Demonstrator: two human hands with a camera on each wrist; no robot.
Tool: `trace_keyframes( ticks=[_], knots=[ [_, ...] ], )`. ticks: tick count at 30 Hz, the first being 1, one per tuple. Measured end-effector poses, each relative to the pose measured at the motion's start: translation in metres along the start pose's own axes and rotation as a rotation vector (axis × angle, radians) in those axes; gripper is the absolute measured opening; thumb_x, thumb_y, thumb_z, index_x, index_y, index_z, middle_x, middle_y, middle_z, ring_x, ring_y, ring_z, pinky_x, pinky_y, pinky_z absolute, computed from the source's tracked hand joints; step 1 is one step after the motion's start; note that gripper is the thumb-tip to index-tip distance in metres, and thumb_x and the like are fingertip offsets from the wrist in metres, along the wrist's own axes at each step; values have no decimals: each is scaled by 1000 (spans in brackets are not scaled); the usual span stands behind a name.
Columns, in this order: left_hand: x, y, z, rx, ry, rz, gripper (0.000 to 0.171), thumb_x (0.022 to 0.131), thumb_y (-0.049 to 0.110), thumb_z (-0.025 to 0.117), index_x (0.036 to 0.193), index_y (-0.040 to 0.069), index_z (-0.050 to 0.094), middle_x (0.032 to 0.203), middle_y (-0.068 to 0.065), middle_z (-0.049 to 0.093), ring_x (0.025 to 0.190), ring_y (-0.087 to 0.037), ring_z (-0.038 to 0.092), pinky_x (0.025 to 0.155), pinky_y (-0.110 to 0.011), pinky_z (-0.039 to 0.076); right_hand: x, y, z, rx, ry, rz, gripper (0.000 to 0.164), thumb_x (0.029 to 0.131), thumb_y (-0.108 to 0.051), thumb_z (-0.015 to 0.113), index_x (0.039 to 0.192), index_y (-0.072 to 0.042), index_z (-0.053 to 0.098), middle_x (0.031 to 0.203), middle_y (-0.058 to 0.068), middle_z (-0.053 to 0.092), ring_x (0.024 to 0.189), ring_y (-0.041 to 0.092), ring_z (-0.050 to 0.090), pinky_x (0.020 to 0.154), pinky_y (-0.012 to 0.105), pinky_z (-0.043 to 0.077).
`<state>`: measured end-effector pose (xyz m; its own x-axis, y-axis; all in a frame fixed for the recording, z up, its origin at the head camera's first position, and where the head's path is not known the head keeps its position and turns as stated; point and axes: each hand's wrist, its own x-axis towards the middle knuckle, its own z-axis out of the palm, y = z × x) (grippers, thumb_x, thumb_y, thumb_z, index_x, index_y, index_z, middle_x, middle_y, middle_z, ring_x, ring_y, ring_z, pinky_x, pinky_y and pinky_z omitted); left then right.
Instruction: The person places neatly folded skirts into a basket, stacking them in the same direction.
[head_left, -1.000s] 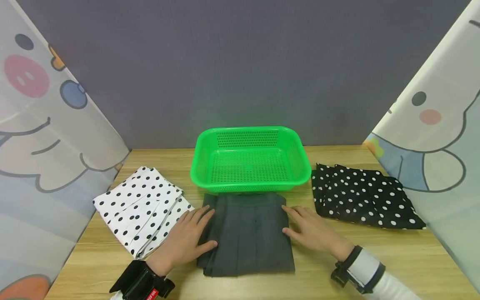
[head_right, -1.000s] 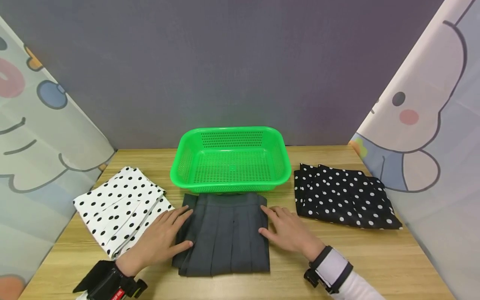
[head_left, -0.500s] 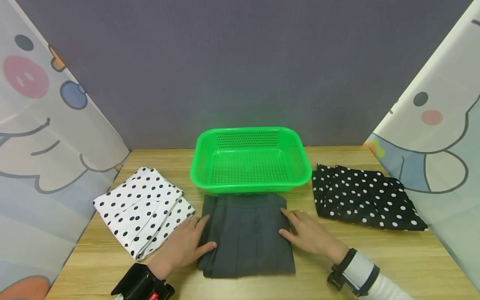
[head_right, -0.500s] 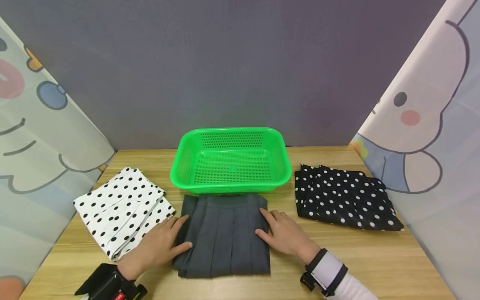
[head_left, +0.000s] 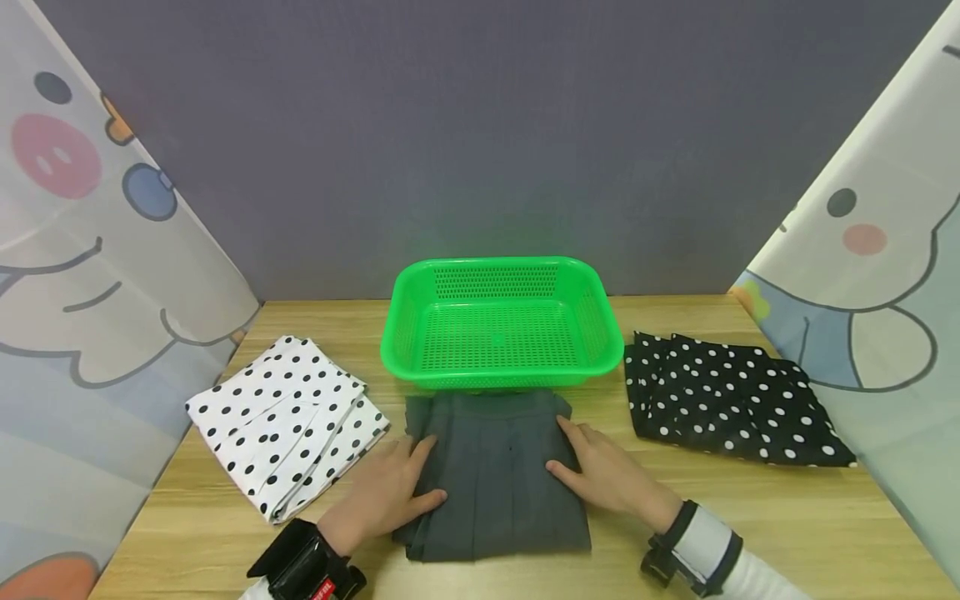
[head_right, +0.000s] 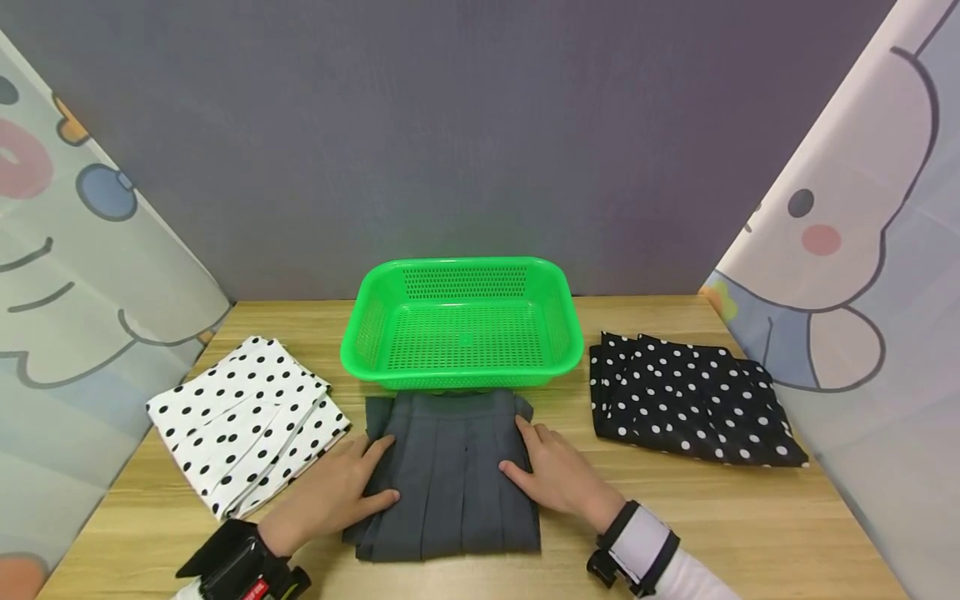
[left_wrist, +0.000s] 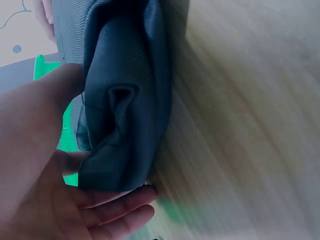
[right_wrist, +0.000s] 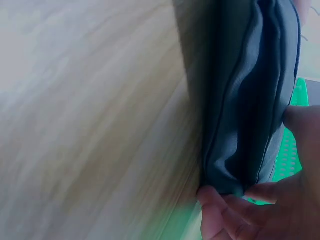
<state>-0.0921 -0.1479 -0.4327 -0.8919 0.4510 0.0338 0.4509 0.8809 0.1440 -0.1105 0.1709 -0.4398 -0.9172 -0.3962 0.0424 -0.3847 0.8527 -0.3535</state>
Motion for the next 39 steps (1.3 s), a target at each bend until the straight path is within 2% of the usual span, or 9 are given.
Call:
trace_keyframes(
  ticks=[8, 15, 22, 26, 29, 33, 39],
  knots=[
    [8, 5, 1, -22, -42, 32, 70, 79, 49, 63, 129, 2, 48, 109, -20, 54, 96, -28, 57, 76, -41, 50, 5, -9, 0, 38, -11, -19, 70, 85, -37, 62, 133, 9, 39, 122, 27, 51, 111, 36, 54, 92, 45, 45],
    [12, 9, 2, -67, -5, 66, 64, 77, 41, 67, 123, -1, 51, 105, -19, 53, 91, -26, 57, 72, -39, 51, 11, -13, 1, 75, -31, -28, 70, 85, -30, 64, 131, 13, 36, 125, 32, 48, 113, 38, 52, 92, 45, 45],
    [17, 11, 3, -103, -47, 54, 65, 76, 36, 69, 124, -3, 48, 105, -21, 54, 85, -25, 58, 68, -38, 51, 17, -16, 1, 126, -43, -31, 69, 82, -24, 68, 129, 14, 34, 115, 32, 55, 98, 35, 61, 82, 42, 50],
    [20, 12, 3, -107, -74, 59, 63, 77, 35, 68, 122, -2, 47, 98, -18, 56, 80, -23, 59, 64, -36, 51, 19, -17, 1, 145, -75, -39, 69, 83, -20, 66, 130, 15, 30, 77, 19, 64, 64, 21, 64, 57, 33, 51],
    [22, 12, 4, -108, -91, 70, 59, 77, 33, 68, 120, -2, 46, 88, -13, 57, 71, -19, 57, 57, -33, 48, 19, -17, 2, 154, -107, -51, 67, 84, -17, 63, 130, 16, 27, 56, 3, 53, 43, 8, 49, 41, 24, 40],
    [24, 13, 3, -103, -88, 102, 51, 77, 27, 68, 114, -1, 46, 78, -8, 55, 64, -15, 53, 51, -29, 44, 20, -18, 5, 132, -111, -95, 57, 85, -14, 61, 124, 16, 32, 55, -1, 48, 42, 4, 43, 38, 21, 35],
    [26, 16, 3, -82, -43, 161, 37, 74, 14, 69, 102, 2, 48, 71, -4, 52, 59, -16, 52, 48, -28, 42, 21, -17, 8, 47, -73, -230, 36, 85, -9, 60, 111, 7, 41, 57, -4, 44, 47, 4, 40, 41, 20, 33]
  ],
)
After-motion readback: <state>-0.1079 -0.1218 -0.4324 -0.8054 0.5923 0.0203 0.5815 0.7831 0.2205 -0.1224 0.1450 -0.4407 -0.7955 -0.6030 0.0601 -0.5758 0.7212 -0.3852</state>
